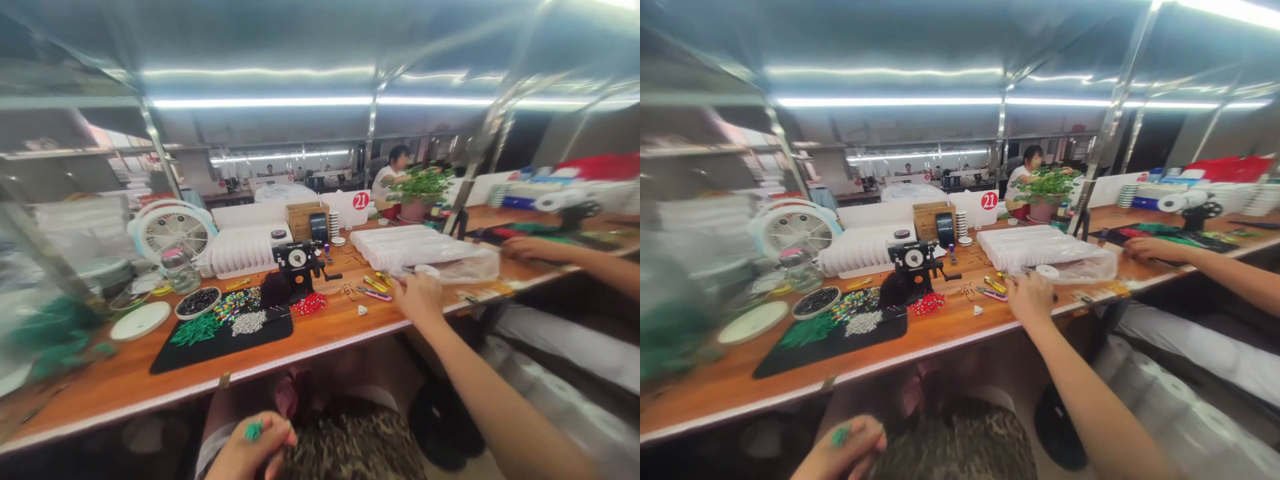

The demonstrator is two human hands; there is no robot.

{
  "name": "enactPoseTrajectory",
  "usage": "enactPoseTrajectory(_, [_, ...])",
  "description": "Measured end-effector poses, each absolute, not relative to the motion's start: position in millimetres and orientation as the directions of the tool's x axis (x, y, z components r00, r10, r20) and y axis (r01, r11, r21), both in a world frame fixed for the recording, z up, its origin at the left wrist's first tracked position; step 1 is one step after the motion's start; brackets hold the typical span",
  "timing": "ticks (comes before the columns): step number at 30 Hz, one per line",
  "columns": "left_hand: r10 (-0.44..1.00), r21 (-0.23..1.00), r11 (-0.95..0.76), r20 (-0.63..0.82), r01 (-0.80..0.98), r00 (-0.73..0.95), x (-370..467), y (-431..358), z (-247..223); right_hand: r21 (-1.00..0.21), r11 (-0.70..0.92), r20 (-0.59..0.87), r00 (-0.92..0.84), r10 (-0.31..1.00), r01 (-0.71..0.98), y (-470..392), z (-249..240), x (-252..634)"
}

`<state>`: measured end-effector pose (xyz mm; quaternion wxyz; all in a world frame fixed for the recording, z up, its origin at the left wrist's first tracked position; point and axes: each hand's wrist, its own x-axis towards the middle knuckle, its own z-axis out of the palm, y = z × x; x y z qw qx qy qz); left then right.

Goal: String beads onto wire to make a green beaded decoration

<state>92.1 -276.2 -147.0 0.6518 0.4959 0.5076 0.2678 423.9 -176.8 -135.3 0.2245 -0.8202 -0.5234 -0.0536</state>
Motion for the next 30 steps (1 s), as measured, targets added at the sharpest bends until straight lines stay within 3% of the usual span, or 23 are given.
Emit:
enactPoseTrajectory(2, [0.846,0.899,0.332,-0.417,0.285,0.332,97,-274,-144,-0.384,-0.092,0.331,0.23,0.915,0.919,-203,-135,378])
enactPoseTrajectory(3, [0.848,0.883,0.308,-0.423,0.353,0.32,100,-273,-141,-0.539,0.21,0.345,-0.014,0.939,0.815,-218,-137,354])
enactPoseTrajectory(4, [0.853,0.864,0.28,-0.425,0.419,0.305,102,-273,-139,-0.679,0.415,0.313,-0.273,0.91,0.605,-233,-141,331])
enactPoseTrajectory(6, [0.871,0.828,0.223,-0.406,0.514,0.276,105,-274,-136,-0.87,0.391,0.166,-0.57,0.805,0.3,-257,-153,293])
enactPoseTrajectory(8, [0.886,0.81,0.187,-0.383,0.555,0.261,102,-276,-136,-0.894,0.336,0.123,-0.558,0.821,0.297,-272,-166,272])
enactPoseTrajectory(12, [0.904,0.83,0.164,-0.343,0.533,0.256,89,-280,-146,-0.748,0.529,0.29,-0.52,0.804,0.401,-279,-182,267])
enactPoseTrajectory(15, [0.944,0.901,0.164,-0.262,0.402,0.201,85,-280,-157,-0.717,0.561,0.308,-0.535,0.787,0.413,-278,-184,271])
enactPoseTrajectory(21, [0.988,0.981,0.114,-0.096,0.154,-0.122,87,-277,-168,-0.876,0.378,0.202,-0.485,0.851,0.298,-284,-183,264])
enactPoseTrajectory(30, [0.943,0.994,-0.016,0.051,0.11,-0.328,66,-267,-150,-0.992,0.066,0.015,-0.414,0.91,0.109,-283,-180,262])
